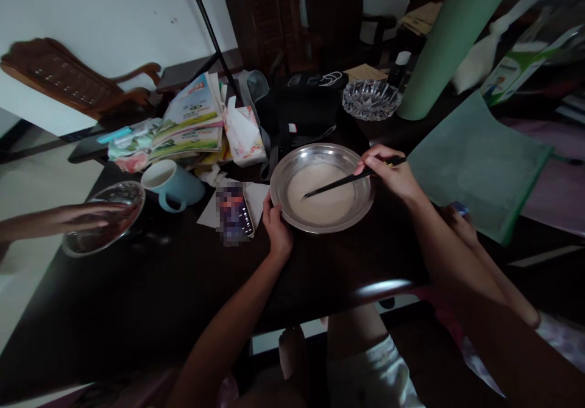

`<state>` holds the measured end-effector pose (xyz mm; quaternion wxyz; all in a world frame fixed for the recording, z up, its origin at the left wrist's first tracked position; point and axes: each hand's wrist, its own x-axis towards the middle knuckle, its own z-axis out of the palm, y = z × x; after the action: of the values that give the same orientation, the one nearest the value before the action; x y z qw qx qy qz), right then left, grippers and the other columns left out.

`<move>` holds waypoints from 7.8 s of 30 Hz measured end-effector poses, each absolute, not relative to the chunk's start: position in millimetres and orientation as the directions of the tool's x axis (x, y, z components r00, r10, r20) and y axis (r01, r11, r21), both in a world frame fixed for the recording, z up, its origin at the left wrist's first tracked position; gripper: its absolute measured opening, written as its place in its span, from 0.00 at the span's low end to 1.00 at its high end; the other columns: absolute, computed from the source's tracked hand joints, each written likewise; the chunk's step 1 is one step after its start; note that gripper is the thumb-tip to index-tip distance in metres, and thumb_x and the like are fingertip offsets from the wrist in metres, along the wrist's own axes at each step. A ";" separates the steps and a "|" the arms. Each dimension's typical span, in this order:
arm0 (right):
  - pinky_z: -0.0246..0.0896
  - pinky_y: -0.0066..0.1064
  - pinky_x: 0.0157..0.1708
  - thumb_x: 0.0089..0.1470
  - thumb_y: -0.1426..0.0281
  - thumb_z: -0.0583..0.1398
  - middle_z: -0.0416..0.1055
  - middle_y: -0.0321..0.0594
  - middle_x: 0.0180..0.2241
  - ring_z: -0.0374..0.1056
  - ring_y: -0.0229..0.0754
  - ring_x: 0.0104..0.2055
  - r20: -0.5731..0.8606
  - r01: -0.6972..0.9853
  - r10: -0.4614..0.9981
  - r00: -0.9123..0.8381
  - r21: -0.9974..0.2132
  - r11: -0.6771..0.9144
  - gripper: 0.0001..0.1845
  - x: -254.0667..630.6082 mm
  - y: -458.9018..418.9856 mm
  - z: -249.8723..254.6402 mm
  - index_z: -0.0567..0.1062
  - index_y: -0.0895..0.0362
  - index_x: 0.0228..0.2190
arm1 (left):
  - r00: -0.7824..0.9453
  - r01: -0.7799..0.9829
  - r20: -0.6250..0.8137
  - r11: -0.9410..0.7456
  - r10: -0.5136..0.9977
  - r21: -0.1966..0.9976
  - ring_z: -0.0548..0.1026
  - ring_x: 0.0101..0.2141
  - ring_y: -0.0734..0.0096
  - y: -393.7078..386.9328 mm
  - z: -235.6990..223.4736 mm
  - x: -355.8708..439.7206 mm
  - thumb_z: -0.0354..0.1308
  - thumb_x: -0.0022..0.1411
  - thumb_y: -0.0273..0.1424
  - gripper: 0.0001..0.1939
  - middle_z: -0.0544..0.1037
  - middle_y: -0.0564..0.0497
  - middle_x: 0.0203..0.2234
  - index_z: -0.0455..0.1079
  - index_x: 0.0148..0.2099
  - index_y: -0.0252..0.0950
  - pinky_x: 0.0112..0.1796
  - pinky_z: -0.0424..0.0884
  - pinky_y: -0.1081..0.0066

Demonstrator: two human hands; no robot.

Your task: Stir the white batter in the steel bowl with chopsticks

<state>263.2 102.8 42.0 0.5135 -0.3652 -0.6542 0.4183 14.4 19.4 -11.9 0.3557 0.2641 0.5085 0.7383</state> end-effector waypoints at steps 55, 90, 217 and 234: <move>0.68 0.37 0.33 0.58 0.49 0.58 0.73 0.33 0.18 0.69 0.38 0.23 0.435 0.058 0.900 0.016 -0.899 0.434 0.21 270.0 106.4 40.2 0.78 0.50 0.25 | -0.588 -0.207 0.044 -0.204 0.808 0.957 0.72 0.46 0.63 19.0 -7.9 16.5 0.57 0.51 0.36 0.18 0.78 0.49 0.41 0.75 0.44 0.36 0.48 0.66 0.68; 0.69 0.39 0.37 0.59 0.51 0.59 0.75 0.35 0.20 0.73 0.40 0.26 0.480 0.112 0.877 -0.002 -0.872 0.477 0.19 265.5 105.0 39.2 0.78 0.50 0.26 | -0.592 -0.262 0.008 -0.203 0.806 0.943 0.75 0.45 0.65 20.3 -12.8 16.0 0.57 0.51 0.35 0.20 0.80 0.50 0.42 0.76 0.46 0.37 0.48 0.69 0.68; 0.61 0.25 0.15 0.54 0.52 0.64 0.76 0.34 0.21 0.65 0.32 0.17 0.371 -0.061 0.928 -0.043 -0.928 0.368 0.18 260.5 99.6 45.4 0.77 0.54 0.26 | -0.606 -0.251 0.021 -0.216 0.795 0.944 0.74 0.42 0.68 20.9 -11.8 16.4 0.58 0.50 0.35 0.18 0.79 0.50 0.41 0.76 0.44 0.37 0.45 0.68 0.71; 0.55 0.25 0.12 0.53 0.48 0.63 0.73 0.33 0.17 0.60 0.31 0.13 0.355 -0.087 0.934 -0.047 -0.932 0.351 0.22 259.4 99.1 46.0 0.76 0.55 0.26 | -0.604 -0.257 0.033 -0.234 0.796 0.937 0.73 0.42 0.68 20.6 -9.4 16.8 0.59 0.49 0.34 0.16 0.79 0.51 0.39 0.76 0.41 0.36 0.46 0.68 0.71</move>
<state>259.4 99.1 46.0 0.5849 -0.3666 -0.5772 0.4362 16.8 20.6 -9.4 0.3564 0.2664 0.5057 0.7391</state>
